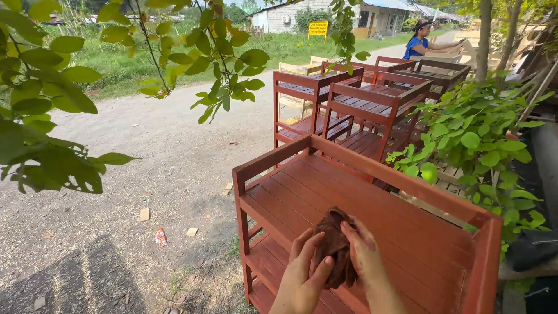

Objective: The person wipes the surfaces of a reddish-brown wooden shelving unit with a brown cloth. They move around the unit to clean the top, sides, and shelves, then flip the unit to wipe the underside and lower shelves.

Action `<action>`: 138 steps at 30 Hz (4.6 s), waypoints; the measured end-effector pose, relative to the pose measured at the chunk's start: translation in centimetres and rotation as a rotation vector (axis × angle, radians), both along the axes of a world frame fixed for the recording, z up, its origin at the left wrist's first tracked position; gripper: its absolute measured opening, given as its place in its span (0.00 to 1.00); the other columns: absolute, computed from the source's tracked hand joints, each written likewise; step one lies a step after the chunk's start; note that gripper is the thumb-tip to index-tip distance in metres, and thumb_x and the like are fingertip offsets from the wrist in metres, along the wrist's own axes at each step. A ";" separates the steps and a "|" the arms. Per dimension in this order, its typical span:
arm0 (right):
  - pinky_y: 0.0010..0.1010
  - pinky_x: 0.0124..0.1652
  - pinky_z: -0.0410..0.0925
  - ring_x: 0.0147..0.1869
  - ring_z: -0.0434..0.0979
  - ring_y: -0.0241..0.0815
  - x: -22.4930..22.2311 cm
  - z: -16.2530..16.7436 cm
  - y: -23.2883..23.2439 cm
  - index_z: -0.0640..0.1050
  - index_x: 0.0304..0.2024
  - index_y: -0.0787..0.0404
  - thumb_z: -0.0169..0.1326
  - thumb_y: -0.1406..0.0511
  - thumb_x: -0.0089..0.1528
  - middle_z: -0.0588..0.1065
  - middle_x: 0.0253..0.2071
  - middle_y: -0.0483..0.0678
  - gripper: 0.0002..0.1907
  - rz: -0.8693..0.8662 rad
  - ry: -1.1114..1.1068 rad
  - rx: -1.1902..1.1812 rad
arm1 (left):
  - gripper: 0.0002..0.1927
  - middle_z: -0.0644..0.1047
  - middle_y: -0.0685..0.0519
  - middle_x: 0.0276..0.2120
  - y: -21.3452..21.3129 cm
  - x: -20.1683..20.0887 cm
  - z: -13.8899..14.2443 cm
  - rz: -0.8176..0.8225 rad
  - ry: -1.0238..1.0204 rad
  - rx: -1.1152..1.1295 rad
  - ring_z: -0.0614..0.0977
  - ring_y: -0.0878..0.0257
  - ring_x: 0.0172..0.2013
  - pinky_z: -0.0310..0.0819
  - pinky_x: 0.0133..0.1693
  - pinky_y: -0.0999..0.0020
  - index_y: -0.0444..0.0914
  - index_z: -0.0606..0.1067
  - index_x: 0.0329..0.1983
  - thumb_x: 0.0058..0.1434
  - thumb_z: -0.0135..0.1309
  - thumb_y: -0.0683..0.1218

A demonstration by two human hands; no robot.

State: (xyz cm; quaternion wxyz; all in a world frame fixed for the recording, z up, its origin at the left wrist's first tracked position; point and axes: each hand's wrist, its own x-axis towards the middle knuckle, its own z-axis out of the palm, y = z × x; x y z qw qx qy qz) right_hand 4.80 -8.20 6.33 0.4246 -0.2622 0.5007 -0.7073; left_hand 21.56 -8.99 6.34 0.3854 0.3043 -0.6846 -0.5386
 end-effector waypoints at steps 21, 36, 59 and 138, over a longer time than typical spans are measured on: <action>0.45 0.50 0.64 0.56 0.70 0.50 10.3 -1.8 -40.6 0.81 0.43 0.56 0.61 0.59 0.54 0.75 0.51 0.46 0.15 -0.099 1.683 -0.051 | 0.16 0.81 0.46 0.55 -37.7 4.6 3.4 0.274 0.204 -0.532 0.84 0.51 0.55 0.75 0.57 0.58 0.36 0.80 0.51 0.63 0.46 0.42; 0.53 0.51 0.60 0.62 0.61 0.52 -6.7 -3.1 -51.5 0.81 0.29 0.49 0.63 0.62 0.49 0.66 0.58 0.39 0.06 -0.311 1.583 0.351 | 0.25 0.67 0.37 0.65 -57.1 -9.6 2.9 -0.181 0.010 -0.498 0.68 0.42 0.67 0.65 0.61 0.54 0.37 0.71 0.64 0.65 0.52 0.50; 0.62 0.49 0.63 0.63 0.63 0.58 -14.6 -3.2 -59.8 0.84 0.37 0.41 0.68 0.59 0.50 0.69 0.56 0.46 0.12 -0.653 1.611 0.961 | 0.23 0.66 0.40 0.67 -72.9 -20.8 -6.0 -0.487 -0.125 -0.407 0.72 0.45 0.63 0.67 0.59 0.53 0.41 0.73 0.62 0.64 0.52 0.50; 0.52 0.50 0.62 0.62 0.68 0.43 -4.8 -9.2 -67.0 0.82 0.39 0.44 0.53 0.54 0.57 0.73 0.57 0.38 0.11 -0.668 1.964 1.956 | 0.14 0.73 0.43 0.59 -82.5 -40.1 -9.1 -1.550 0.175 -0.138 0.73 0.51 0.62 0.63 0.62 0.59 0.38 0.78 0.52 0.68 0.49 0.47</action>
